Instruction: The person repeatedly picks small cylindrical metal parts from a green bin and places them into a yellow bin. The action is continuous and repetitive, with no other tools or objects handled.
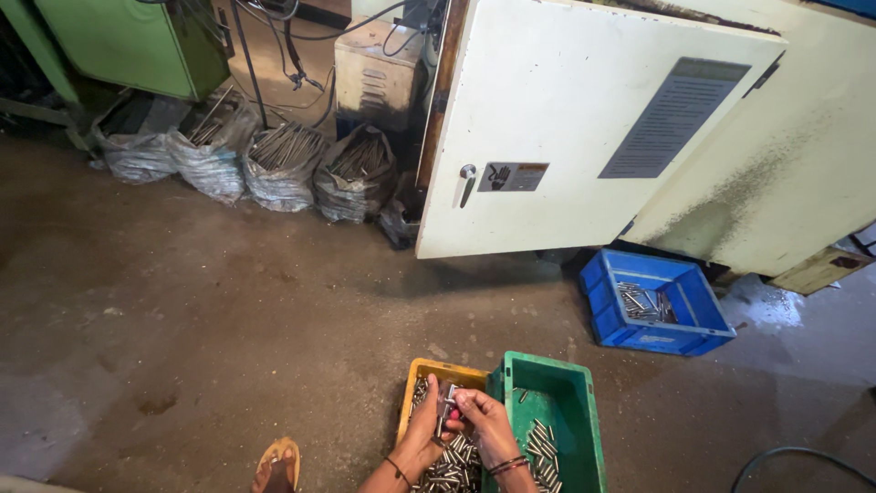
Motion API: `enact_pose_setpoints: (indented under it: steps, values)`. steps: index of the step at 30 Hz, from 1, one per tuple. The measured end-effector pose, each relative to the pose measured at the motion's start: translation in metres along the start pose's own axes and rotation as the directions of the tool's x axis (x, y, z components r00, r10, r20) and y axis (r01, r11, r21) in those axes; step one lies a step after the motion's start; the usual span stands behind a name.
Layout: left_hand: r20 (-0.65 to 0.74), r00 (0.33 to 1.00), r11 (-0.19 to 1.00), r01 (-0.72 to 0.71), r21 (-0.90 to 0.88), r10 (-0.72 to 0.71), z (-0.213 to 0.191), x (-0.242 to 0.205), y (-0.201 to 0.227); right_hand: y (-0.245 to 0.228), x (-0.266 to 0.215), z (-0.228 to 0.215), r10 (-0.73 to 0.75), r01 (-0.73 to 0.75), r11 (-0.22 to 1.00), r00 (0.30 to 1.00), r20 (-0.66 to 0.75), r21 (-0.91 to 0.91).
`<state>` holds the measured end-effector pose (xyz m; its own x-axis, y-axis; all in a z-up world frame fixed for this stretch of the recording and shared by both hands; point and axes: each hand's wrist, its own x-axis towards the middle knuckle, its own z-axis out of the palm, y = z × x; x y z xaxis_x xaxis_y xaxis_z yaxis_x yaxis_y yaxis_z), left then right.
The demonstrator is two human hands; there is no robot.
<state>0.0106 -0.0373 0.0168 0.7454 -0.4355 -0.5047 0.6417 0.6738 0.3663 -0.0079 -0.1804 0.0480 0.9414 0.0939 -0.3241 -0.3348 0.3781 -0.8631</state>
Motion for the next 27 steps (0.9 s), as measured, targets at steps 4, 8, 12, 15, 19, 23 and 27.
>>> enact_pose_setpoints:
  steps: [4,8,12,15,19,23,27]
  values:
    - [-0.127,0.992,0.999,-0.017,-0.047,0.011,-0.014,0.011,-0.001,0.002,0.002,0.0,-0.093,0.091,0.996,0.993,0.076,0.023]
    - [-0.165,0.983,0.99,-0.094,-0.108,0.076,-0.032,0.021,-0.008,0.018,0.01,0.003,0.092,-0.09,0.995,0.995,0.041,-0.045]
    - [-0.221,0.975,0.992,-0.04,-0.116,0.013,-0.045,0.034,-0.015,0.033,0.001,0.01,-0.228,0.279,0.674,0.959,0.167,-0.684]
    - [-0.271,0.961,0.99,-0.093,-0.107,0.061,-0.058,0.047,-0.024,0.029,-0.003,0.012,-0.136,0.096,0.634,0.991,0.012,-0.768]
    - [-0.283,0.949,0.983,-0.167,-0.072,0.141,-0.068,0.056,-0.03,0.019,-0.01,0.02,-0.236,0.157,0.479,0.971,0.046,-0.864]
    - [-0.306,0.947,0.987,-0.133,-0.089,0.1,-0.063,0.051,-0.034,0.019,-0.011,0.021,-0.314,0.222,0.428,0.946,0.086,-0.876]
    - [-0.168,0.983,0.994,-0.086,-0.064,0.074,-0.046,0.037,-0.02,0.0,-0.007,0.012,-0.069,0.07,0.947,0.998,0.016,-0.313]
